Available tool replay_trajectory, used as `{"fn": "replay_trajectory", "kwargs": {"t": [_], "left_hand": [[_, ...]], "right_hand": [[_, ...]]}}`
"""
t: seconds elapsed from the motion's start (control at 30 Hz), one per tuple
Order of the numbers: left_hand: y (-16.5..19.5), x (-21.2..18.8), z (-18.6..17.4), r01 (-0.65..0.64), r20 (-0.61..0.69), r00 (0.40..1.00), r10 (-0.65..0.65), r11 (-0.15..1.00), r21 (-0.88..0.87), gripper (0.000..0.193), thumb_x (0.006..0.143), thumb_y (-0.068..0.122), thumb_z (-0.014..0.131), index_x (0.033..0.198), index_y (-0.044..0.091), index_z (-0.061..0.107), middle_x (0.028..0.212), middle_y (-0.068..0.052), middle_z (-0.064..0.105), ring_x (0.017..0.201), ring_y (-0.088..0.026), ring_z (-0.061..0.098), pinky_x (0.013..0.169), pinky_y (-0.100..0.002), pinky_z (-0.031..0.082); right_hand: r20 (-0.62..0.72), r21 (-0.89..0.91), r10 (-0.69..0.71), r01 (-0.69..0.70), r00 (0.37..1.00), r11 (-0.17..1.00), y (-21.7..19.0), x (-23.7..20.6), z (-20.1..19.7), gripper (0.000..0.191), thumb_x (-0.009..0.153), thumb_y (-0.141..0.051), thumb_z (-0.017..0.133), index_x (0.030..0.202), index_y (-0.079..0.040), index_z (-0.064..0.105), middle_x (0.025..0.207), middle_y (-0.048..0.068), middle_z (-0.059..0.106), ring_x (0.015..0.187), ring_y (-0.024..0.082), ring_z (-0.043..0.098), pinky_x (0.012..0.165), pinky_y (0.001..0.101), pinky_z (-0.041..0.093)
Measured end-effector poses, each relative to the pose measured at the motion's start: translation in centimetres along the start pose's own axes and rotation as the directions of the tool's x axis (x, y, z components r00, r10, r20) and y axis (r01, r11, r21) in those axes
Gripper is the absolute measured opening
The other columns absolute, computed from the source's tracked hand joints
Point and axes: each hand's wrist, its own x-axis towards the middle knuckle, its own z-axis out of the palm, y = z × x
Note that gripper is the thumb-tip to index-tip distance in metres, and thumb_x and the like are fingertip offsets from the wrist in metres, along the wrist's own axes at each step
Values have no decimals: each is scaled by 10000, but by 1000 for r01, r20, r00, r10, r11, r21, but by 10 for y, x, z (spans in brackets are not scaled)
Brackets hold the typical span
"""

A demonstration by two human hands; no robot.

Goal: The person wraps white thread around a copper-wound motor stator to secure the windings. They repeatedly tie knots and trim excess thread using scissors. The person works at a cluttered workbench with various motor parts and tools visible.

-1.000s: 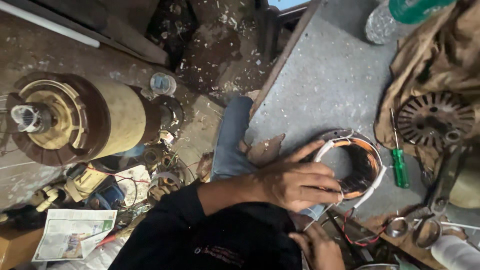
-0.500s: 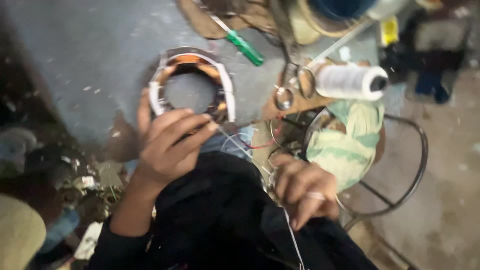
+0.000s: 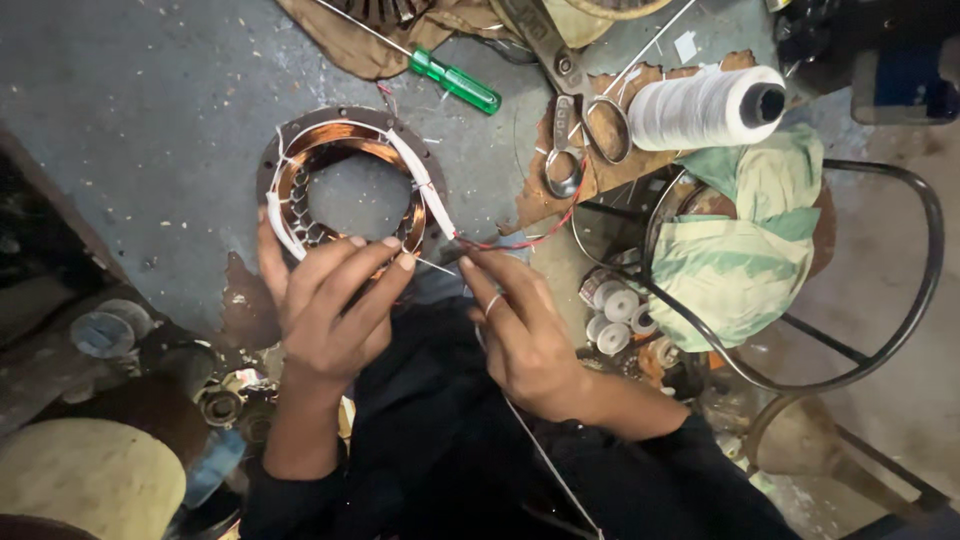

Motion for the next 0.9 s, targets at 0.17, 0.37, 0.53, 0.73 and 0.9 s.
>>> {"fn": "replay_trajectory", "kwargs": {"t": [0.17, 0.37, 0.53, 0.73, 0.9], "left_hand": [[2, 4, 0, -11, 0, 1000, 11, 1000, 12, 244, 941, 26, 745, 1152, 149, 749, 1155, 8, 698, 1034, -215, 634, 1186, -759, 316], [2, 3, 0, -2, 38, 999, 1, 1000, 25, 277, 886, 45, 736, 1144, 137, 776, 1182, 22, 696, 1042, -228, 619, 1165, -750, 315], [-2, -4, 3, -18, 39, 999, 16, 998, 60, 261, 852, 92, 759, 1108, 147, 770, 1173, 29, 683, 1025, -232, 592, 1154, -745, 321], [2, 3, -2, 38, 40, 998, -40, 998, 45, 247, 878, 45, 755, 1090, 170, 766, 1152, 34, 699, 1024, -207, 633, 1207, -691, 283], [7, 13, -2, 146, -23, 989, -148, 987, -65, 295, 846, 142, 872, 1085, 52, 725, 1110, -14, 719, 1011, -234, 652, 1202, -602, 285]], "right_hand": [[250, 329, 270, -343, 930, 880, 11, 11, 4, 274, 1019, -78, 638, 1274, -19, 718, 856, 105, 655, 743, 204, 614, 698, 330, 504], [461, 678, 327, -565, 825, 470, 23, 12, -3, 261, 1059, -136, 572, 1223, -30, 745, 747, 47, 640, 669, 90, 535, 615, 241, 422], [278, 543, 280, -391, 919, 743, 34, 8, 12, 180, 1033, -124, 614, 1081, -43, 767, 755, 26, 670, 659, 48, 576, 601, 233, 446], [361, 613, 394, -534, 845, 583, 45, -12, 31, 208, 1052, -129, 607, 1128, -21, 768, 746, -4, 601, 656, 58, 483, 595, 232, 393], [466, 856, 411, -517, 784, 15, 53, -24, 37, 361, 1102, -216, 569, 1366, 14, 657, 814, -29, 540, 712, 61, 444, 620, 207, 339]]}}
